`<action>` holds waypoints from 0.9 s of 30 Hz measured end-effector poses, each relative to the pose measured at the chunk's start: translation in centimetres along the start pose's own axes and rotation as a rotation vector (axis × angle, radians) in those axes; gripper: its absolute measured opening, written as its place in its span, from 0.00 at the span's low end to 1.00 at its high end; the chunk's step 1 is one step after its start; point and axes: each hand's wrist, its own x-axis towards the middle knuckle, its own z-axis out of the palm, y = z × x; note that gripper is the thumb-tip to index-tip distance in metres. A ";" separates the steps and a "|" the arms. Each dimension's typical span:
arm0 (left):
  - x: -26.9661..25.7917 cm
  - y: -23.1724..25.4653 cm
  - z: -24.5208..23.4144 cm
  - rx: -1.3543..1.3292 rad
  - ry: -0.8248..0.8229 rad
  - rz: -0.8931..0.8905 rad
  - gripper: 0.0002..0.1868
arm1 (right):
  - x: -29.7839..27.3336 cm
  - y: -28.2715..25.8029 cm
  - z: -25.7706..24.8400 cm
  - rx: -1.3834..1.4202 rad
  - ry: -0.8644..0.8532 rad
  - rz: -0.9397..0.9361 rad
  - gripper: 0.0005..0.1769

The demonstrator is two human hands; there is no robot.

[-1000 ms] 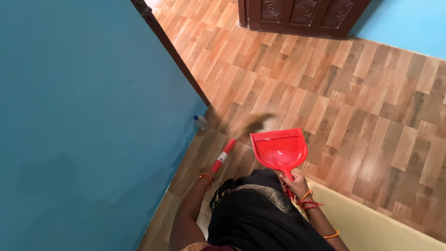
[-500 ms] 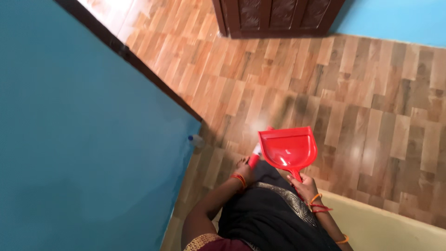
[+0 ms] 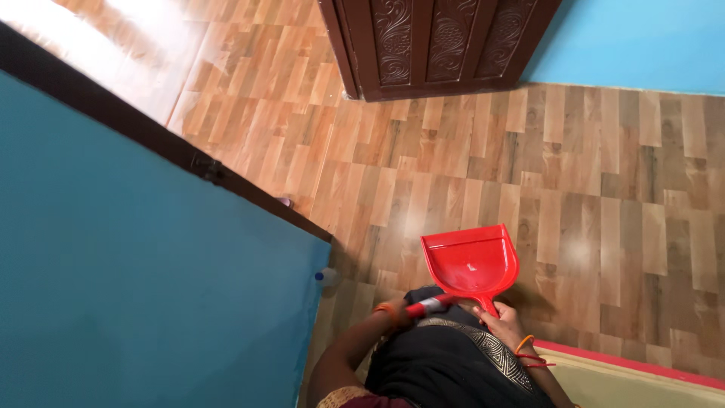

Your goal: The person sweeps the floor using a broom and a dustpan, navigating around a bed and through a doorway into another area with a table and chairs.

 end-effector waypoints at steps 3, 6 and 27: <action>-2.4 -6.7 -3.2 -0.183 0.143 -0.206 0.24 | 0.9 -0.8 0.7 -0.035 0.024 0.028 0.15; -4.2 -11.5 -6.6 -0.198 0.162 -0.467 0.24 | 2.1 -1.7 1.6 -0.077 0.029 0.040 0.16; 2.9 -4.7 -8.0 -0.250 0.270 -0.174 0.16 | 7.4 -5.2 5.9 -0.130 -0.073 -0.017 0.16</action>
